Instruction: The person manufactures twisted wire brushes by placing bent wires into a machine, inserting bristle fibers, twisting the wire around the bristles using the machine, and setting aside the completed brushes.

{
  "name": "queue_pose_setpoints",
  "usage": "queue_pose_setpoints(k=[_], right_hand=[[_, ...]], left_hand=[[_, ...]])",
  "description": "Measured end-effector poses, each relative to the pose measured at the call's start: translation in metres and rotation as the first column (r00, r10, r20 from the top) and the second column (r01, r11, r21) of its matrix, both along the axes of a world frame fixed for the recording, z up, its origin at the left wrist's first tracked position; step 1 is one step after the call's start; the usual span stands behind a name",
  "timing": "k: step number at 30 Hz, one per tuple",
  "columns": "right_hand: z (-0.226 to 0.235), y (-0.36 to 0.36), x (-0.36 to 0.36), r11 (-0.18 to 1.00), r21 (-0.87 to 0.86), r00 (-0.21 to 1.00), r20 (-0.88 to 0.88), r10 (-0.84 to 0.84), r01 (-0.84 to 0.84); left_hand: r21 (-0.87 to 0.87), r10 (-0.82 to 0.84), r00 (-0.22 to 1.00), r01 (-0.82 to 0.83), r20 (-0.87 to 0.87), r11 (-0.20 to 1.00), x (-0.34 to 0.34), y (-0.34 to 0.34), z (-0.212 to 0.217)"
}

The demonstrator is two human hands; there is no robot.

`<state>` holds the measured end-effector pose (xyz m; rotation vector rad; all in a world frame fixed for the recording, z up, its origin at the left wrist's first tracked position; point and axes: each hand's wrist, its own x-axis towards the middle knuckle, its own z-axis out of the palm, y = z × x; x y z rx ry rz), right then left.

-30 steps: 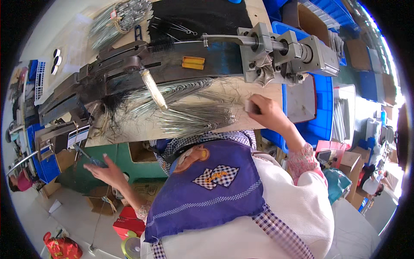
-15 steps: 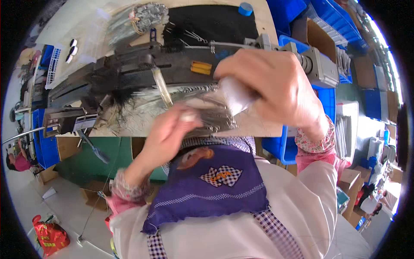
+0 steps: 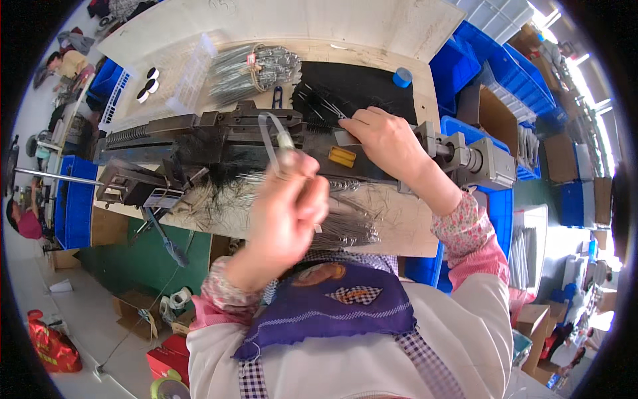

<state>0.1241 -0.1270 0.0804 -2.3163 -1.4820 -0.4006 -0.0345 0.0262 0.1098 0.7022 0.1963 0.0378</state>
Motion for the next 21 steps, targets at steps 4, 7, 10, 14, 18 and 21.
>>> queue_pose_setpoints(k=[4,7,10,14,18,21], right_hand=[[0.001,0.006,0.0,0.999,0.016,0.999,-0.01,0.044,-0.044],[0.009,0.008,-0.008,0.998,0.051,0.994,-0.102,0.037,-0.032],[-0.001,0.037,0.033,0.994,-0.082,0.997,-0.005,-0.075,0.074],[-0.006,0.056,0.067,0.924,-0.34,0.974,-0.073,-0.215,0.178],[0.023,0.015,0.048,0.995,0.053,0.975,-0.206,0.089,-0.08],[0.029,0.003,0.022,0.98,0.008,0.968,-0.155,0.199,-0.2]], left_hand=[[-0.747,0.1,0.987,0.025,0.122,0.664,-0.018,0.098,-0.008],[-0.499,0.196,0.978,-0.136,0.07,0.856,-0.052,0.106,-0.056],[0.753,-0.102,0.978,-0.071,0.181,0.654,-0.053,0.092,-0.05],[0.987,-0.379,0.924,0.099,-0.042,0.13,0.029,0.032,-0.038],[0.995,-0.325,0.944,-0.02,0.052,0.102,0.094,0.02,-0.055],[0.997,-0.276,0.958,-0.07,0.074,0.026,0.108,0.032,-0.058]])
